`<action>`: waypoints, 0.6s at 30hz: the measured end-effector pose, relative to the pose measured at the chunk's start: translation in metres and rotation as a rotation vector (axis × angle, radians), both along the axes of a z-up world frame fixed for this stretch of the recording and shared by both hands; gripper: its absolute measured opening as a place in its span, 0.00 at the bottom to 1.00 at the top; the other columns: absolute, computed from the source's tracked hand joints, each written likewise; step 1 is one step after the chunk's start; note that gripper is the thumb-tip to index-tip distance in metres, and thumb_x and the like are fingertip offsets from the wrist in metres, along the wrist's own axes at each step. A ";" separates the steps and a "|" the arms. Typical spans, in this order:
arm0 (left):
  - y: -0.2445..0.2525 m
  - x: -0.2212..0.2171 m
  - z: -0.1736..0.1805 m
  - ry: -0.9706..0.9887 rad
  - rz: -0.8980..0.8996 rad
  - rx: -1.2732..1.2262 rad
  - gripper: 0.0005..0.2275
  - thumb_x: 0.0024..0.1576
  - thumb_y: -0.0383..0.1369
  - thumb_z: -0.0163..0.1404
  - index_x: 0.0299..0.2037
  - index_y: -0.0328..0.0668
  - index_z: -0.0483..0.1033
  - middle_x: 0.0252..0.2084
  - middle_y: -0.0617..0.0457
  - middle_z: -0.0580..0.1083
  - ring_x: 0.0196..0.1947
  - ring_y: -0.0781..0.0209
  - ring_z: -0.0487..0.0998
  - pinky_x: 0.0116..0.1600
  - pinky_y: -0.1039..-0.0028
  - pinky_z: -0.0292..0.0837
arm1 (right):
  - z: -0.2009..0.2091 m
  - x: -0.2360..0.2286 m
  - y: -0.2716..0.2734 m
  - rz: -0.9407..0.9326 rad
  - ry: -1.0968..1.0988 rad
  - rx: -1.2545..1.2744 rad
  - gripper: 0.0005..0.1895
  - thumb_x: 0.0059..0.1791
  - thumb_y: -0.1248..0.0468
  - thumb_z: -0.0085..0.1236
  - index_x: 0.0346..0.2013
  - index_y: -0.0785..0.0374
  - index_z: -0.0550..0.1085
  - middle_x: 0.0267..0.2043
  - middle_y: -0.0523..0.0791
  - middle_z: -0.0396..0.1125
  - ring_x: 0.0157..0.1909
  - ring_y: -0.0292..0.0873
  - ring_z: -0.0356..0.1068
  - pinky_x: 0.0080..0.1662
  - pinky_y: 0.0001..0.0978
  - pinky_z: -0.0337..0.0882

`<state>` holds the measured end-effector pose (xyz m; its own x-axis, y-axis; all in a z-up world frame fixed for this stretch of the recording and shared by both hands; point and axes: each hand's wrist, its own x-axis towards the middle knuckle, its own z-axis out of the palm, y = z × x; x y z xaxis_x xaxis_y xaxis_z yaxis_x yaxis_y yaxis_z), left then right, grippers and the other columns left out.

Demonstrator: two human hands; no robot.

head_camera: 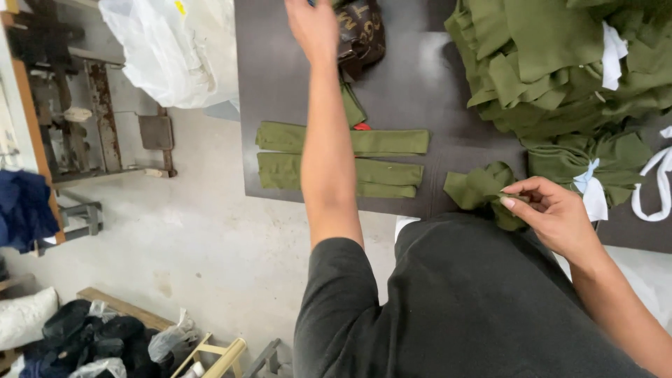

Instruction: Trimming loose threads from green fabric strips using thread nippers on a factory work table.

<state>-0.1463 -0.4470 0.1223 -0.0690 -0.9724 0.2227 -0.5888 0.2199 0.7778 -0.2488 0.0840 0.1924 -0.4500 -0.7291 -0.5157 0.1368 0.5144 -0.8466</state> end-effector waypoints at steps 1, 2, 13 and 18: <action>0.044 0.001 0.018 0.002 0.014 -0.010 0.17 0.56 0.40 0.52 0.55 0.45 0.75 0.54 0.47 0.78 0.57 0.43 0.79 0.58 0.62 0.72 | 0.002 -0.002 0.000 0.014 0.002 -0.010 0.08 0.52 0.66 0.63 0.46 0.62 0.78 0.34 0.41 0.69 0.34 0.32 0.61 0.39 0.24 0.63; 0.089 0.005 0.034 0.077 -0.133 0.026 0.14 0.57 0.44 0.50 0.49 0.50 0.79 0.48 0.52 0.81 0.51 0.50 0.81 0.57 0.64 0.72 | 0.004 -0.001 0.000 0.023 0.045 -0.007 0.07 0.53 0.65 0.63 0.46 0.61 0.78 0.31 0.39 0.66 0.32 0.31 0.56 0.37 0.23 0.59; 0.414 0.080 0.072 0.388 -0.848 0.808 0.13 0.59 0.44 0.55 0.46 0.46 0.83 0.43 0.61 0.83 0.44 0.73 0.79 0.53 0.78 0.73 | 0.027 0.008 0.025 0.280 0.403 -0.043 0.04 0.60 0.68 0.65 0.47 0.63 0.77 0.44 0.42 0.72 0.36 0.32 0.59 0.42 0.25 0.59; 0.434 0.103 0.083 0.359 -0.832 0.328 0.07 0.64 0.37 0.52 0.46 0.48 0.80 0.41 0.59 0.77 0.35 0.67 0.76 0.47 0.76 0.71 | 0.060 0.022 0.008 0.487 0.353 0.177 0.12 0.54 0.62 0.63 0.51 0.62 0.80 0.43 0.45 0.76 0.39 0.38 0.69 0.45 0.33 0.66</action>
<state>-0.0436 -0.0130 0.2050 -0.7452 -0.6607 0.0906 -0.0578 0.1994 0.9782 -0.2271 0.0915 0.2528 -0.2524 -0.8107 -0.5282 -0.4209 0.5835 -0.6945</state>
